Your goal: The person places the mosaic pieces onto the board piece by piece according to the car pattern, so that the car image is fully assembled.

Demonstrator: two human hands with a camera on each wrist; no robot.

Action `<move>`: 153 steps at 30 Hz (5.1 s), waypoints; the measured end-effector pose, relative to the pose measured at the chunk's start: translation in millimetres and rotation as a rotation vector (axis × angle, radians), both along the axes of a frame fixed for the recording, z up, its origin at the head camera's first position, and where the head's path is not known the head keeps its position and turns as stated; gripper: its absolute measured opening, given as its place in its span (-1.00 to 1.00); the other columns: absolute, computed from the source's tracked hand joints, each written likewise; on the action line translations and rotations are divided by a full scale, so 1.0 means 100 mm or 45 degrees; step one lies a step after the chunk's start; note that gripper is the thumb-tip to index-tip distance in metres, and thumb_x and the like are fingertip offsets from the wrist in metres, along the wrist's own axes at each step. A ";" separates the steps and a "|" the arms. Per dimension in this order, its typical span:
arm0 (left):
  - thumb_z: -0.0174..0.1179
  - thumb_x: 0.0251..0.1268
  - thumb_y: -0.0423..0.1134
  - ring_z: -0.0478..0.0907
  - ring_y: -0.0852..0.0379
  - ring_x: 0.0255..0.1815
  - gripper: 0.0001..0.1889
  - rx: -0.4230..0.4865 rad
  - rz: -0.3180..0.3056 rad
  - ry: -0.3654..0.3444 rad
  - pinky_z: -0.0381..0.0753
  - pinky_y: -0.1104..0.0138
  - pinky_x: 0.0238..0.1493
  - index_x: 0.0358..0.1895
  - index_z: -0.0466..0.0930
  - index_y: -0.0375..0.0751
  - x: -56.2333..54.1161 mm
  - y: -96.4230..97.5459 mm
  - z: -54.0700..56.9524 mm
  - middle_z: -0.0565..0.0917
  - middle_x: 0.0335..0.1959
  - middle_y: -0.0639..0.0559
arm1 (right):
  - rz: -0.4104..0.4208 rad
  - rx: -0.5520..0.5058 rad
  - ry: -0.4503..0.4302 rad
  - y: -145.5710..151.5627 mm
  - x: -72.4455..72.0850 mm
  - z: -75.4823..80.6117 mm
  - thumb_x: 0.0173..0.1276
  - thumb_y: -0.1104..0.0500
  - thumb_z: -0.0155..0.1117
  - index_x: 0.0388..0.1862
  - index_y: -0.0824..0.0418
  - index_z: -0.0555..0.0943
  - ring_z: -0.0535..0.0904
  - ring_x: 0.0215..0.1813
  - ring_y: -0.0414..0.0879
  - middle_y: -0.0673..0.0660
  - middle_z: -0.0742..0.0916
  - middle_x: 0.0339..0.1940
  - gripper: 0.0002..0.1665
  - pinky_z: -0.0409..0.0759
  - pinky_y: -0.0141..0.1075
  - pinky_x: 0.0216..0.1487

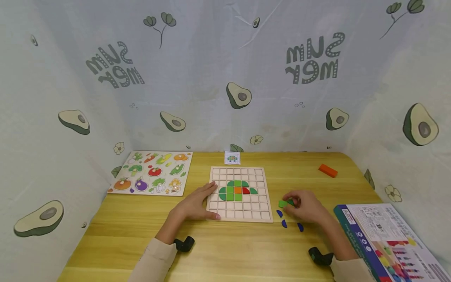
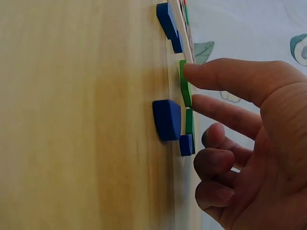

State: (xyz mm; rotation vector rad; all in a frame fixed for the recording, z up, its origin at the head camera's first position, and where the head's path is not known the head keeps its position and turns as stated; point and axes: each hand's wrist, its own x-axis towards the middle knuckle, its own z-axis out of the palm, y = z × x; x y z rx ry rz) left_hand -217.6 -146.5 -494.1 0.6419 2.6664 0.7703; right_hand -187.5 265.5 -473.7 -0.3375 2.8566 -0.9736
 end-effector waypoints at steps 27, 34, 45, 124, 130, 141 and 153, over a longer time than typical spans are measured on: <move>0.48 -0.05 0.41 -0.03 -0.09 0.72 0.21 -0.003 0.008 -0.001 0.14 -0.08 0.64 0.68 0.06 0.15 0.00 0.00 -0.02 0.02 0.72 0.21 | -0.024 -0.048 0.063 -0.30 -0.11 0.08 0.36 0.19 0.42 0.04 0.25 0.73 0.34 -0.46 -0.15 0.03 0.50 -0.45 -0.70 0.29 -0.35 -0.44; 0.49 -0.05 0.40 -0.04 -0.09 0.73 0.23 0.009 -0.001 -0.014 0.15 -0.08 0.64 0.69 0.04 0.12 -0.01 -0.01 0.00 0.00 0.72 0.20 | 0.008 -0.070 0.039 -0.51 -0.16 0.08 0.37 0.18 0.43 0.04 0.24 0.73 0.33 -0.49 -0.16 0.03 0.50 -0.47 -0.70 0.29 -0.38 -0.47; 0.50 -0.04 0.39 -0.05 -0.12 0.72 0.22 0.015 -0.018 -0.011 0.14 -0.11 0.63 0.68 0.05 0.08 -0.02 -0.01 0.03 0.00 0.72 0.16 | 0.085 -0.087 0.020 -0.81 -0.26 0.01 0.37 0.18 0.42 0.04 0.22 0.75 0.27 -0.54 -0.19 0.01 0.48 -0.51 -0.71 0.24 -0.39 -0.49; 0.49 -0.05 0.41 -0.03 -0.12 0.72 0.23 0.002 -0.021 -0.002 0.13 -0.09 0.64 0.68 0.05 0.10 -0.02 -0.02 -0.01 0.00 0.72 0.19 | -0.115 0.004 0.006 0.09 0.00 0.02 0.40 0.20 0.36 -0.05 0.25 0.73 0.34 -0.54 -0.17 0.01 0.50 -0.51 -0.79 0.28 -0.38 -0.51; 0.48 -0.02 0.40 -0.04 -0.12 0.72 0.22 0.003 -0.029 -0.001 0.11 -0.08 0.65 0.69 0.04 0.08 -0.02 -0.02 0.00 -0.01 0.72 0.16 | -0.112 -0.014 -0.014 -0.01 -0.03 0.03 0.42 0.08 0.40 -0.05 0.26 0.69 0.36 -0.49 -0.15 0.03 0.49 -0.50 -0.72 0.31 -0.36 -0.47; 0.49 -0.01 0.37 -0.04 -0.15 0.72 0.20 0.020 -0.026 -0.007 0.11 -0.11 0.64 0.68 0.06 0.07 0.00 -0.01 0.03 0.01 0.72 0.15 | 0.094 0.054 -0.018 -0.03 -0.09 0.05 0.44 0.34 0.21 0.18 0.21 0.71 0.42 -0.37 -0.14 0.03 0.57 -0.38 -0.62 0.40 -0.37 -0.41; 0.49 -0.02 0.38 -0.04 -0.13 0.72 0.20 0.016 -0.029 -0.002 0.10 -0.10 0.65 0.68 0.06 0.08 0.00 -0.01 0.03 0.01 0.72 0.16 | 0.039 0.011 -0.007 0.00 -0.09 0.02 0.41 0.17 0.40 0.10 0.24 0.70 0.40 -0.35 -0.13 0.04 0.51 -0.40 -0.67 0.35 -0.35 -0.39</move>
